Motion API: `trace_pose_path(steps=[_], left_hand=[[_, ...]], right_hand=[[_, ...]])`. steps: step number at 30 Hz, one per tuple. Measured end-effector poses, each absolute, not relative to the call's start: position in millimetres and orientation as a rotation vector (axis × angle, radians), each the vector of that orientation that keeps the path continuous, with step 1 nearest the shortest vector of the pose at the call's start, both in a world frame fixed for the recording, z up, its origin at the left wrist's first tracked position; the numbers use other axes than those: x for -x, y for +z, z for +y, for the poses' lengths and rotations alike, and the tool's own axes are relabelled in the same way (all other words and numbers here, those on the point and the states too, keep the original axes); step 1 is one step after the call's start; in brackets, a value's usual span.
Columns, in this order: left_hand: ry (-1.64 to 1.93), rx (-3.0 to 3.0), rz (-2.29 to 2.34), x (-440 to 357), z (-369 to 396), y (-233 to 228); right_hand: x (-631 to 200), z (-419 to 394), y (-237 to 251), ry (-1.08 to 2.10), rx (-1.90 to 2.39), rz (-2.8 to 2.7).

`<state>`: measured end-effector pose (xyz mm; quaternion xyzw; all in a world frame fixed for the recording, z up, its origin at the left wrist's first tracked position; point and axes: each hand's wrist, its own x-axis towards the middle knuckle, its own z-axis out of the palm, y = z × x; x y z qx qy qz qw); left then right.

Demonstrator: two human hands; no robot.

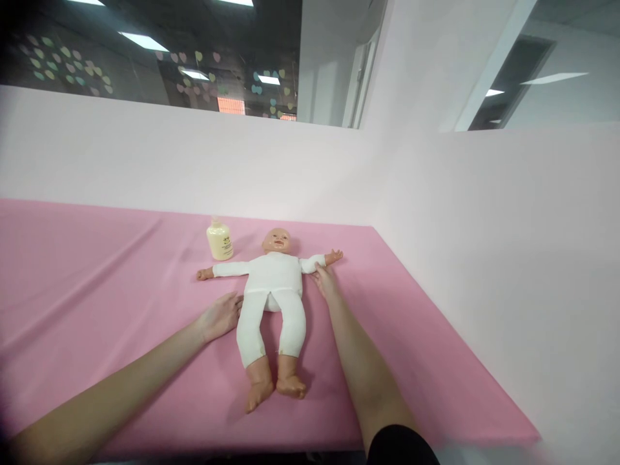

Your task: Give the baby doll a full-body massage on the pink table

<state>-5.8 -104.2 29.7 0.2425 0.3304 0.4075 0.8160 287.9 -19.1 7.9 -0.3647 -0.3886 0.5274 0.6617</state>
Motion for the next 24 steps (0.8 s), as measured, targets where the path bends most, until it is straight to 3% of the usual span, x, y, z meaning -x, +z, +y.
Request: trace_pose_path(steps=[15,24], left_hand=[[0.545,-0.579,0.698,-9.3,-202.4,36.6],[0.588,-0.688,0.731,2.2,-214.5,53.8]], right_hand=[[-291.2,-13.6,1.5,1.2,0.822,-0.935],[-288.2,-14.3,3.8,1.117,0.891,-0.95]])
